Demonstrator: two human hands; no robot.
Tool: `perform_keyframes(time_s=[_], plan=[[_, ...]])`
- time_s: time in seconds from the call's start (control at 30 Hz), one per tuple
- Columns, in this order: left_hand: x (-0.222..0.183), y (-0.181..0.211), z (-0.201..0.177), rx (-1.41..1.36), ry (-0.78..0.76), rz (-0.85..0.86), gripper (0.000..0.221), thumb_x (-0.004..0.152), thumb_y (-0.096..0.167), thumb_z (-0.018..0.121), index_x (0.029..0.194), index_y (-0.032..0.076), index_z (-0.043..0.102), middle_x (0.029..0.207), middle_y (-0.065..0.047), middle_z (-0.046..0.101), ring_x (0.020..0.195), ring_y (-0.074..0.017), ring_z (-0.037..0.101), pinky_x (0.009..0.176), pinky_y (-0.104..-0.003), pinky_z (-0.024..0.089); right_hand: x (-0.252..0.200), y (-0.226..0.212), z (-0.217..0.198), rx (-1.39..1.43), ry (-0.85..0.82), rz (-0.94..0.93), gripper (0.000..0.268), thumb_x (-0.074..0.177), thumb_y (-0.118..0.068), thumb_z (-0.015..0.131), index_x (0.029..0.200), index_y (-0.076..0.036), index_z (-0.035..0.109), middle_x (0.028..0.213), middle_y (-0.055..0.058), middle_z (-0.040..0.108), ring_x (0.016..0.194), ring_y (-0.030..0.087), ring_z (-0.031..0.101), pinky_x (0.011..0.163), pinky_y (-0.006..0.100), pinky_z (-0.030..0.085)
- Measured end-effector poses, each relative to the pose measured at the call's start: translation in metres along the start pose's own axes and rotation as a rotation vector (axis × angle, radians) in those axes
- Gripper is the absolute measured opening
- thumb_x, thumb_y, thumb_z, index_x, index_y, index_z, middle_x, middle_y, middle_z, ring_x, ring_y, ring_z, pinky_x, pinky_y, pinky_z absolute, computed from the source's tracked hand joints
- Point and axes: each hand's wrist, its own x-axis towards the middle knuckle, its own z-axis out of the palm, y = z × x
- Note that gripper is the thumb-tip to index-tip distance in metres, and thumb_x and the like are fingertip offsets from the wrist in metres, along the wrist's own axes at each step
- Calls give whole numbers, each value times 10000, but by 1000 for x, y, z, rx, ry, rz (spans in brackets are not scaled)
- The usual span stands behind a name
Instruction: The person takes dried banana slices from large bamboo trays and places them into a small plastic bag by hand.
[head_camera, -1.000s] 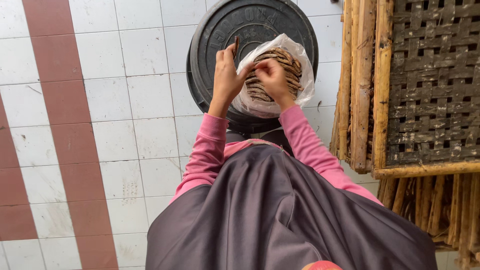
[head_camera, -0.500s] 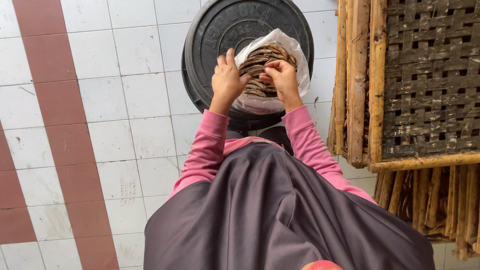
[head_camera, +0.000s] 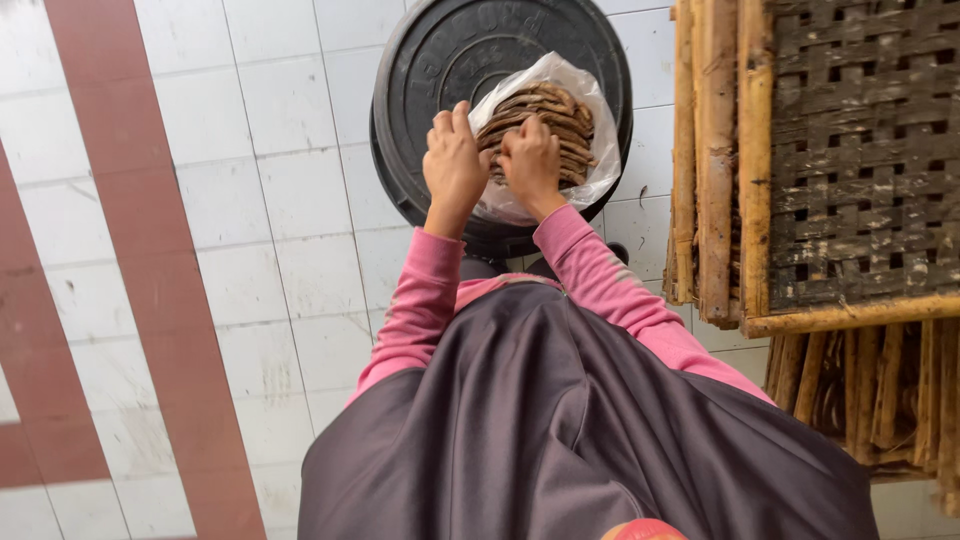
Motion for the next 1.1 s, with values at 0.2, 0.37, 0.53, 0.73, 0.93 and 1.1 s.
perform_keyframes(time_s=[0.2,0.37,0.53,0.73,0.93,1.1], plan=[[2,56,-24,-122,201,273,583,890,190,781,1399,53,531,1380,-201,556,1225,-384,580,952,-451,499,-3,3,-38,292,3,-104,39,911,-48,659,941,-47,685,960,116,665,966,336,618,866,483,457],[-13,135,-12,-462,83,456,363,1013,140,677,1344,25,585,1302,-183,641,1201,-355,629,1009,-424,511,-28,8,-142,639,189,105,88,930,-66,650,997,-20,684,898,131,672,906,334,641,823,419,512],[-39,245,31,-703,-90,570,288,1041,132,632,1311,34,616,1225,-174,673,1118,-304,681,958,-392,539,-77,55,-254,455,522,165,181,928,-17,637,1105,-17,676,1051,164,683,979,331,656,827,390,528],[-66,388,102,-690,-281,838,333,976,115,680,1295,45,617,1216,-166,670,1113,-332,671,938,-410,547,-151,154,-352,356,775,458,188,907,34,704,1089,-13,718,1005,116,706,846,212,678,744,317,534],[-68,523,208,-559,-416,1017,403,926,112,728,1303,68,594,1268,-158,655,1160,-359,641,952,-435,534,-219,278,-418,171,897,612,188,899,42,714,1075,-25,718,973,77,708,813,171,683,732,295,543],[-42,614,290,-400,-290,1106,608,831,118,821,1358,90,520,1358,-167,548,1255,-394,542,1034,-461,476,-223,397,-469,-5,856,631,269,883,-10,793,1136,-37,707,1062,115,663,880,232,681,756,344,543]])
